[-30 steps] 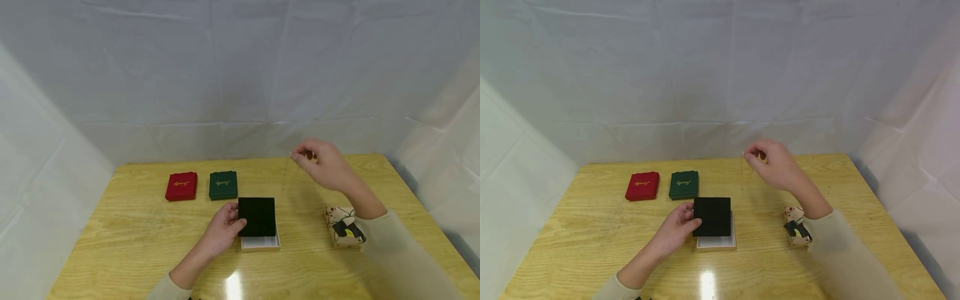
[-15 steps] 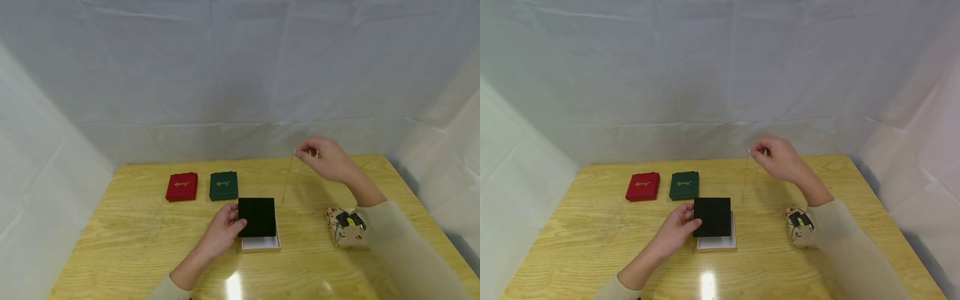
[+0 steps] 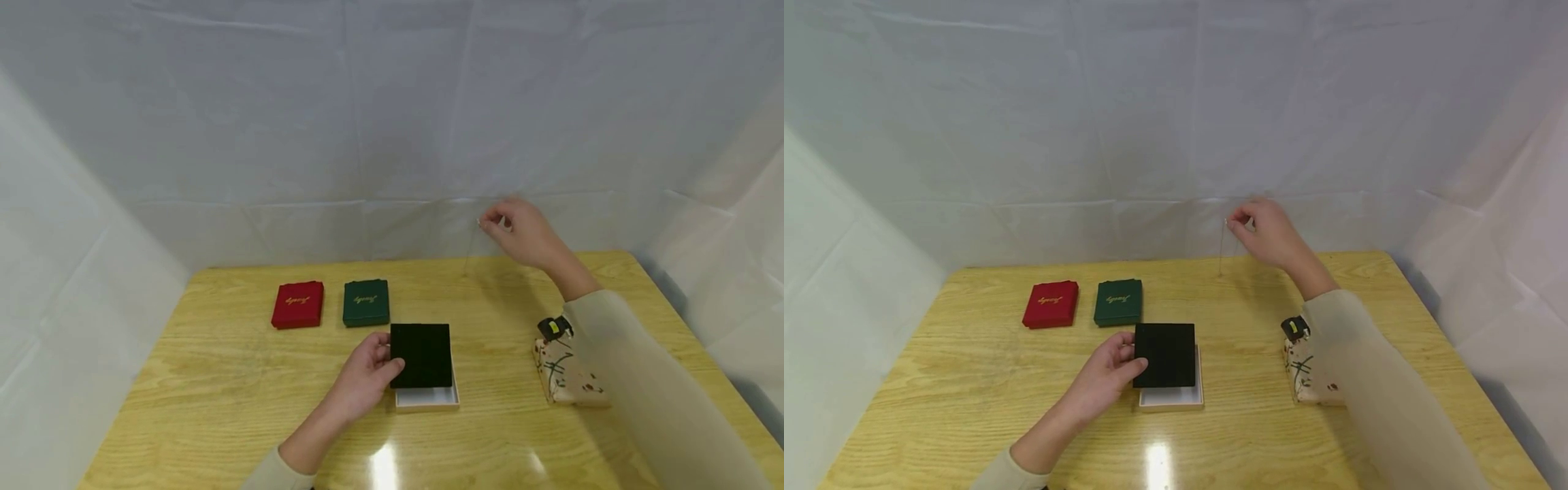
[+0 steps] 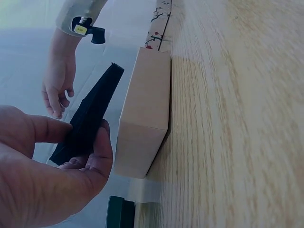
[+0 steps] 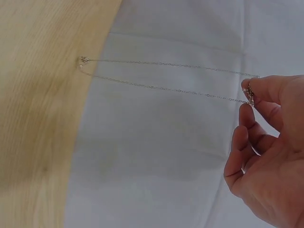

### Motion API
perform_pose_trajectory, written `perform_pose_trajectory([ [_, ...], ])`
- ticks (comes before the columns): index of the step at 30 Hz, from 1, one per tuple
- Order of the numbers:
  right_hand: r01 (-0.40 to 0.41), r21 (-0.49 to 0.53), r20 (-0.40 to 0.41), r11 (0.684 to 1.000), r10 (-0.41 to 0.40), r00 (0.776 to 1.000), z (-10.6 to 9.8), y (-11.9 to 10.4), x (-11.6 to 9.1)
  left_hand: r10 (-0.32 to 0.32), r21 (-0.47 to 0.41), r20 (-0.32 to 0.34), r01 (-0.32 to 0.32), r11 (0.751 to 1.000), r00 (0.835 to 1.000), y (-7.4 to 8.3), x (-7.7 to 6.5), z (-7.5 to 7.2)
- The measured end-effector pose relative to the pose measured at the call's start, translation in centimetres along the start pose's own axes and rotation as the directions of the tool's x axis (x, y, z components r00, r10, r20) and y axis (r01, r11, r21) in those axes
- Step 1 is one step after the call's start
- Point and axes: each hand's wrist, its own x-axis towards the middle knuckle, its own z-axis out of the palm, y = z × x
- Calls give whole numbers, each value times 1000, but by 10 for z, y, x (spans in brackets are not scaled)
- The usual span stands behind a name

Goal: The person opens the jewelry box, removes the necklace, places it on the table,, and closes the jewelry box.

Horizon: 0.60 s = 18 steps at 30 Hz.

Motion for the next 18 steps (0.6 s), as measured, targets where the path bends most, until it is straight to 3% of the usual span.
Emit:
perform_pose_trajectory([
  [8, -48, 3, 82, 999, 47, 996, 13, 17, -2, -14, -6, -5, 14, 1000, 1000, 1, 1, 1],
  [12, -97, 7, 133, 995, 96, 986, 16, 18, -6, -18, -5, -6, 18, 1000, 1000, 2, 1, 1],
  [18, -107, -1, 199, 994, 105, 974, 21, 18, -13, -19, -4, -8, 18, 1000, 1000, 3, 0, 1],
])
